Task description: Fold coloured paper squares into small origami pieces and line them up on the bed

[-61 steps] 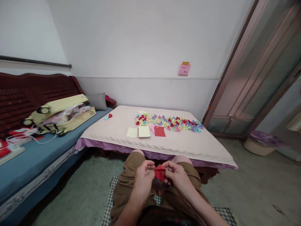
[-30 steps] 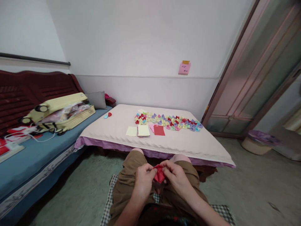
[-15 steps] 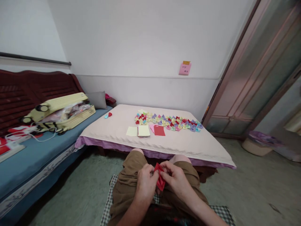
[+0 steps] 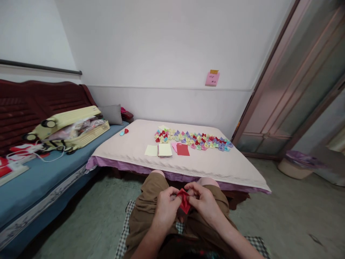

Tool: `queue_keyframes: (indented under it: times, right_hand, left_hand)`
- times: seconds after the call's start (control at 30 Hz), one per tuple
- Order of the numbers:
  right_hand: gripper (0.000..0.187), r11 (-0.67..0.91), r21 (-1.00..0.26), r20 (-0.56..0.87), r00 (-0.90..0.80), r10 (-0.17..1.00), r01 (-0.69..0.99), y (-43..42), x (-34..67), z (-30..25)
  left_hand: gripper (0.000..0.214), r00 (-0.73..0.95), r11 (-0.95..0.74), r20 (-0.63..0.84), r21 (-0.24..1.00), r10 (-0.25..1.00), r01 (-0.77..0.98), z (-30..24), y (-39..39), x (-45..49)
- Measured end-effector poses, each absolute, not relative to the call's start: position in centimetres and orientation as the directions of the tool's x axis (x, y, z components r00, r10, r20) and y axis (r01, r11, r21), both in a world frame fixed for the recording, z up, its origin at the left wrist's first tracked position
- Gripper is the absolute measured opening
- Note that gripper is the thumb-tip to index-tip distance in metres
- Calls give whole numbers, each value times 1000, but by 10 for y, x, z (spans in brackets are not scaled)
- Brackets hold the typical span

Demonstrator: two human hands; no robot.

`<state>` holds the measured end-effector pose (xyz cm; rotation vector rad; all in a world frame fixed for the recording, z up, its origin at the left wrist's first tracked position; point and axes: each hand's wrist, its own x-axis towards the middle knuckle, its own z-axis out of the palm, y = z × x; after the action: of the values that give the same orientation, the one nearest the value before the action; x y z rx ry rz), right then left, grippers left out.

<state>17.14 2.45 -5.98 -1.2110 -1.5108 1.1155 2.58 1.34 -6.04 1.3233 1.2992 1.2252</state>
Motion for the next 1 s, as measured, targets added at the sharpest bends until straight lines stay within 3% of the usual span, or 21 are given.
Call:
queue_keyframes:
  times: [0.23, 0.33, 0.4, 0.53, 0.7, 0.87, 1.0]
  right_hand:
    - [18, 156, -962, 127, -141, 982, 224, 27, 173, -55]
    - [18, 257, -917, 250, -64, 966, 304, 23, 178, -42]
    - [15, 365, -825, 379, -57, 924, 431, 17, 179, -34]
    - [20, 555, -548, 567, -210, 797, 626, 2, 169, -32]
    - [18, 581, -188, 728, -285, 624, 792, 2, 152, -47]
    - [23, 590, -117, 758, -312, 573, 799, 11, 147, -55]
    - [24, 578, -137, 723, -317, 614, 805, 17, 150, -58]
  left_hand:
    - [9, -32, -11, 11, 1000, 999, -1, -65, 16, 26]
    - [14, -63, -2, 0, 999, 998, -38, -69, 20, 24]
    - [17, -92, -13, 8, 999, 996, -46, -70, 22, 22]
    - [16, -134, -55, 53, 998, 990, -14, -67, 20, 22]
    - [13, -170, -100, 112, 992, 979, 79, -67, 16, 23]
    - [12, -179, -128, 154, 981, 972, 147, -71, 18, 24]
    - [16, -117, -123, 136, 987, 984, 106, -73, 22, 25]
